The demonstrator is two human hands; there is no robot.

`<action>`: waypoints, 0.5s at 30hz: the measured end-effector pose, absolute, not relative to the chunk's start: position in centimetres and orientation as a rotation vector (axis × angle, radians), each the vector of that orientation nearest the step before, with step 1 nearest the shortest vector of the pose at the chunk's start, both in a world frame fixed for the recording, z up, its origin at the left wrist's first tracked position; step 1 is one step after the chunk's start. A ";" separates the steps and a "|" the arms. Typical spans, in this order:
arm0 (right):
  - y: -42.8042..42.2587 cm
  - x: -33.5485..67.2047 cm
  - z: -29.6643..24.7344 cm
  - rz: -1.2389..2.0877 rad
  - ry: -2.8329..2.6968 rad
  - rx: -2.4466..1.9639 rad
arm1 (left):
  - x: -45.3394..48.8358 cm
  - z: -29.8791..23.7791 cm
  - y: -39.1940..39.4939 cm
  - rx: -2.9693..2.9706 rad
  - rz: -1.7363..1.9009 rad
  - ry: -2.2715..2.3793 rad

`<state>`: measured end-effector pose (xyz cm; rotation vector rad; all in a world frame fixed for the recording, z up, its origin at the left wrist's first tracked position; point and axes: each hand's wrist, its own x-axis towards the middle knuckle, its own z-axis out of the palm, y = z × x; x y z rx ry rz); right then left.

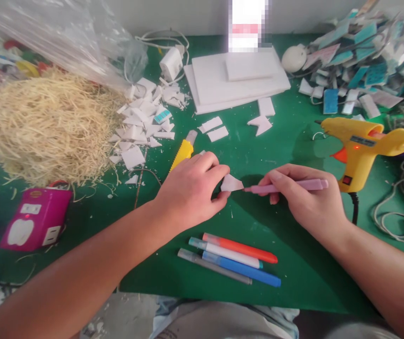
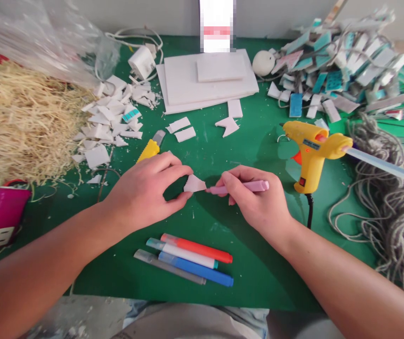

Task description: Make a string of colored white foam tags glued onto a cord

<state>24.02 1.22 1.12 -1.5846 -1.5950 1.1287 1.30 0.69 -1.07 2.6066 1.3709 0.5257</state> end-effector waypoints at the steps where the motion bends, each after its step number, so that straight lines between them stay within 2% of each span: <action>1: 1.2 24.0 1.1 1.131 -1.604 -1.587 | 1.3 -1.1 0.7 2.614 0.530 1.365; 15: 1.2 24.1 0.8 1.137 -1.523 -1.535 | 1.0 -1.0 0.9 2.603 0.562 1.342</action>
